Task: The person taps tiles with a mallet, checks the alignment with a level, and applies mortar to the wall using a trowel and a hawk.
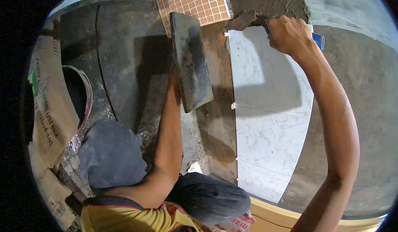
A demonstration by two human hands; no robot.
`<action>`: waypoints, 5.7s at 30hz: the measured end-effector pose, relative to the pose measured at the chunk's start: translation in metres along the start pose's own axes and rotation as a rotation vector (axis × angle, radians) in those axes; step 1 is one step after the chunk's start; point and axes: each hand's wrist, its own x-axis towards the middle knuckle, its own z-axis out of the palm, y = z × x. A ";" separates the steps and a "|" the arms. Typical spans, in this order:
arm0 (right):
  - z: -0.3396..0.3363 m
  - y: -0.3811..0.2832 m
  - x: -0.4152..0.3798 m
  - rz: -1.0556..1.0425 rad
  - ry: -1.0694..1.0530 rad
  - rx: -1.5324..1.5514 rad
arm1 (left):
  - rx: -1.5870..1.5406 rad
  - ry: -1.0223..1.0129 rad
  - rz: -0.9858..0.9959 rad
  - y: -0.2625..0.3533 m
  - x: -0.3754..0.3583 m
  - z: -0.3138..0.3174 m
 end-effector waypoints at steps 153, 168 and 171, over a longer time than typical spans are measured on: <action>-0.204 0.096 0.014 0.187 -0.464 -0.706 | -0.170 -0.124 -0.058 0.061 -0.014 0.013; 0.042 -0.053 -0.197 0.537 0.322 1.176 | -0.034 -0.411 0.154 0.109 -0.072 0.129; 0.085 -0.112 -0.193 0.563 0.263 1.478 | 0.010 -0.419 0.176 0.109 -0.081 0.127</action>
